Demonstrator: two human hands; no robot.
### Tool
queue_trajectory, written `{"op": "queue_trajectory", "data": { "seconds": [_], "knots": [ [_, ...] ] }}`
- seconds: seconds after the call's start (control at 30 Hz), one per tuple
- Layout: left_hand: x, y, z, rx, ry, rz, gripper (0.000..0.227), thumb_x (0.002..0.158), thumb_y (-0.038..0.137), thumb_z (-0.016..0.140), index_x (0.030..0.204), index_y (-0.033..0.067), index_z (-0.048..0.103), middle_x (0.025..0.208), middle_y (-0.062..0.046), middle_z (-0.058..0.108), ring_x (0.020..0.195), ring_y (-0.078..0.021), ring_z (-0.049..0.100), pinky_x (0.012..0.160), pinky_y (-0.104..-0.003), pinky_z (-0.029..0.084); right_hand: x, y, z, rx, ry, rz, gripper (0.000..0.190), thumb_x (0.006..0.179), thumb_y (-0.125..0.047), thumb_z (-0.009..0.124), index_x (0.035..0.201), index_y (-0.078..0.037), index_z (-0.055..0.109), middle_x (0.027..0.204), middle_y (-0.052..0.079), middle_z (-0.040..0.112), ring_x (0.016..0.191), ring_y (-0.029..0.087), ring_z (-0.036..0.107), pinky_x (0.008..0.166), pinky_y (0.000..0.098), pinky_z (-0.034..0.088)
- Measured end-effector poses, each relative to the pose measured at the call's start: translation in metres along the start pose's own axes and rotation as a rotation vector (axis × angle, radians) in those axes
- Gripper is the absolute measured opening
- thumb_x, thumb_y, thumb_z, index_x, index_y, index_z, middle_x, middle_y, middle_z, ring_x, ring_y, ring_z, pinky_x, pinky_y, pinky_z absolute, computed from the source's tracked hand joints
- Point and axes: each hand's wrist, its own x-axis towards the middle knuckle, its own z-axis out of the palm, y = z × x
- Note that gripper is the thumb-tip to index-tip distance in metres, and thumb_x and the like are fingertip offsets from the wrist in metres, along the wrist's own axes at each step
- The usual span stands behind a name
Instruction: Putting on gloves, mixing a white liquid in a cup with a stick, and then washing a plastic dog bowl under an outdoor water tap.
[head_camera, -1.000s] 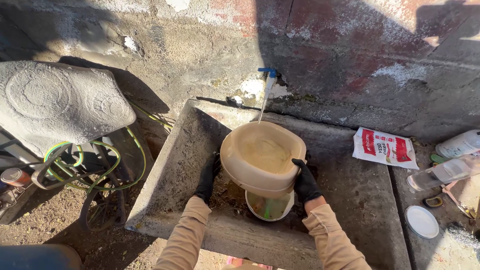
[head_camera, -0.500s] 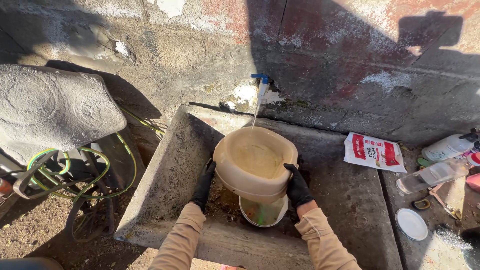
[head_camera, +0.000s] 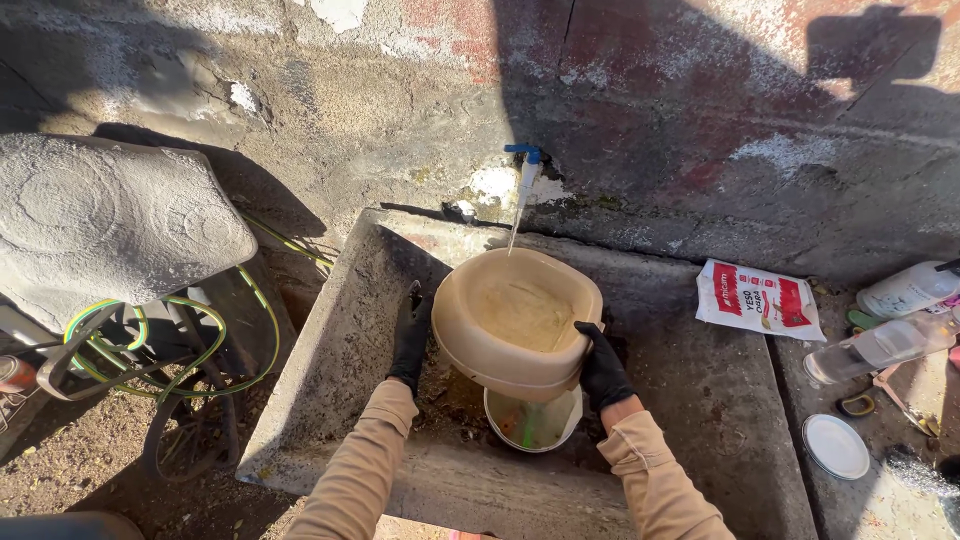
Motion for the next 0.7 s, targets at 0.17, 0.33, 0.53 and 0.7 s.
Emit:
{"op": "queue_trajectory", "data": {
  "seconds": [0.17,0.33,0.53,0.7],
  "knots": [
    [0.074,0.091,0.044,-0.126,-0.056,0.273,0.050,0.103,0.021,0.063,0.149,0.0050,0.053,0.148,-0.013,0.060,0.134,-0.0202,0.056,0.112,-0.034,0.046,0.004,0.003,0.000,0.009,0.007,-0.005,0.059,0.079,-0.019,0.078,0.134,-0.011,0.059,0.121,0.006,0.067,0.113,0.023,0.062,0.102,0.0363,0.049],
    [0.184,0.124,0.120,-0.291,-0.373,0.335,0.048,0.101,0.016,0.069,0.145,0.0026,0.056,0.139,-0.010,0.065,0.128,-0.0153,0.061,0.109,-0.030,0.049,-0.007,0.000,0.011,-0.033,0.059,0.035,0.058,0.079,-0.022,0.079,0.133,-0.006,0.061,0.118,0.010,0.067,0.111,0.025,0.062,0.099,0.0367,0.050],
    [0.227,0.146,0.167,-0.108,-0.466,0.358,0.040,0.105,0.020,0.064,0.142,0.0046,0.062,0.116,-0.008,0.073,0.103,-0.0137,0.066,0.094,-0.029,0.054,-0.006,-0.001,0.009,-0.079,0.102,0.020,0.061,0.078,-0.023,0.079,0.133,-0.004,0.061,0.118,0.012,0.067,0.110,0.025,0.063,0.097,0.0378,0.051],
    [0.230,0.145,0.172,-0.129,-0.503,0.417,0.034,0.108,0.023,0.059,0.134,0.0045,0.069,0.110,-0.004,0.075,0.096,-0.0113,0.065,0.090,-0.029,0.055,-0.001,0.002,0.005,-0.077,0.108,0.023,0.059,0.079,-0.023,0.079,0.133,-0.004,0.062,0.115,0.011,0.068,0.108,0.025,0.063,0.096,0.0372,0.051]
  ]
}}
